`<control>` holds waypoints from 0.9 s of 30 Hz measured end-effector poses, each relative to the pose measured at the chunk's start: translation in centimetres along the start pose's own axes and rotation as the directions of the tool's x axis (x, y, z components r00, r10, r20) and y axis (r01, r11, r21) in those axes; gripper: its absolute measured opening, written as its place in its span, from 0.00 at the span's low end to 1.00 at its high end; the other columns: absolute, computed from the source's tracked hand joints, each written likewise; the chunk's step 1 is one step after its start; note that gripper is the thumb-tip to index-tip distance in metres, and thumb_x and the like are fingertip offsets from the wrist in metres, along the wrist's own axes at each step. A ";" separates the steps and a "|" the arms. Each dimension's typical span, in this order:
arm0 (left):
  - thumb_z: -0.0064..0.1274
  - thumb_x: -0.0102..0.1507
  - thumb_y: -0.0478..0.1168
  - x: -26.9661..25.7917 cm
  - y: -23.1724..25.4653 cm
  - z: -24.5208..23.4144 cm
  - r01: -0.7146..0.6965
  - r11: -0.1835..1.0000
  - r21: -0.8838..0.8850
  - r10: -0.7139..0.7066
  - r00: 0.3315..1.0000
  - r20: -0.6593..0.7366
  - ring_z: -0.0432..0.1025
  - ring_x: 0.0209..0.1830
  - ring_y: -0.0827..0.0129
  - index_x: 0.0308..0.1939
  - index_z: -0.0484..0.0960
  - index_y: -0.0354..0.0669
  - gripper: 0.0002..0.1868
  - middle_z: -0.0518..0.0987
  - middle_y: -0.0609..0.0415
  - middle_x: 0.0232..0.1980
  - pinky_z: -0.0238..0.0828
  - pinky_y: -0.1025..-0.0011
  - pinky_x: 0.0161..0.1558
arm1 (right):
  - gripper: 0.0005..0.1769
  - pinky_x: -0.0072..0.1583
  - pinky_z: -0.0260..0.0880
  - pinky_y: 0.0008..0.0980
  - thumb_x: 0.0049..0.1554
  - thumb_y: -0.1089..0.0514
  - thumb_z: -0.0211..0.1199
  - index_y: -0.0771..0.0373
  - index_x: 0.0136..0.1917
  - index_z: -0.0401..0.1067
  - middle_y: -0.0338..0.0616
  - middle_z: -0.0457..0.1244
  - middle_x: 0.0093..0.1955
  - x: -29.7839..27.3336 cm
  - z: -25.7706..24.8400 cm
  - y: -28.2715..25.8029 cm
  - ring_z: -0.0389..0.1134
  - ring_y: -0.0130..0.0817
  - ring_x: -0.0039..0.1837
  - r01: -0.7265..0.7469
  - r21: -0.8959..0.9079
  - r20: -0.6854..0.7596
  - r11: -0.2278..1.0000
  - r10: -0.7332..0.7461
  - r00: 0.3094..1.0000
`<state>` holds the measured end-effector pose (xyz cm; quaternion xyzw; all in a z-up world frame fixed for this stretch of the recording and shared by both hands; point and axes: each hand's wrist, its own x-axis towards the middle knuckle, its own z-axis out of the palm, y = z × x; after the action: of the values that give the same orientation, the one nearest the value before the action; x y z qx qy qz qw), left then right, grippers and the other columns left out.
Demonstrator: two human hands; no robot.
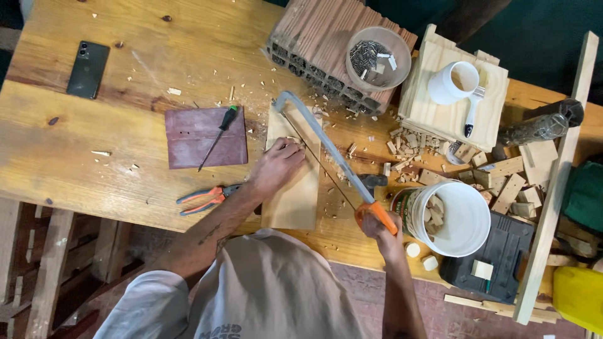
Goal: The person uses a hand saw to cut a small wooden block on a workbench. They hold the block with the left hand and saw with the right hand, then briefly use a chisel to clean the cut edge before resuming sawing.
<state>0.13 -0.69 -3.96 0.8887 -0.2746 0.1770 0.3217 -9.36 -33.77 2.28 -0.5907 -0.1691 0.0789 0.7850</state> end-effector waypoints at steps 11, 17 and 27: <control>0.47 0.70 0.36 1.3 1.4 -2.3 -0.081 0.994 0.077 0.083 0.996 -0.022 0.72 0.51 0.63 0.39 0.77 0.45 0.05 0.75 0.57 0.39 0.66 0.72 0.62 | 0.15 0.33 0.51 0.24 0.53 0.59 0.66 0.60 0.27 0.66 0.35 0.53 0.23 3.9 4.9 -0.2 0.51 0.23 0.27 -0.008 -0.313 -0.017 0.950 0.003 1.000; 0.55 0.65 0.37 2.2 2.5 -3.4 -0.060 0.991 0.122 0.073 0.992 -0.105 0.72 0.49 0.64 0.36 0.78 0.48 0.02 0.74 0.59 0.36 0.70 0.72 0.59 | 0.15 0.33 0.49 0.24 0.52 0.61 0.66 0.59 0.26 0.67 0.34 0.54 0.24 9.3 6.4 3.3 0.51 0.23 0.28 -0.019 -0.320 -0.034 0.947 0.009 0.999; 0.52 0.66 0.35 1.5 2.4 -3.3 -0.004 0.998 0.065 0.006 0.999 -0.036 0.70 0.54 0.60 0.41 0.80 0.47 0.03 0.76 0.58 0.41 0.71 0.72 0.58 | 0.06 0.38 0.60 0.28 0.54 0.63 0.62 0.65 0.37 0.69 0.45 0.62 0.30 10.8 5.8 5.3 0.61 0.30 0.33 -0.035 -0.197 -0.115 0.980 0.013 0.993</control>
<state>-0.62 -0.58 0.28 0.8946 -0.2650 0.2028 0.2971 -1.00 -23.51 0.48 -0.6718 -0.1242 0.0374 0.7293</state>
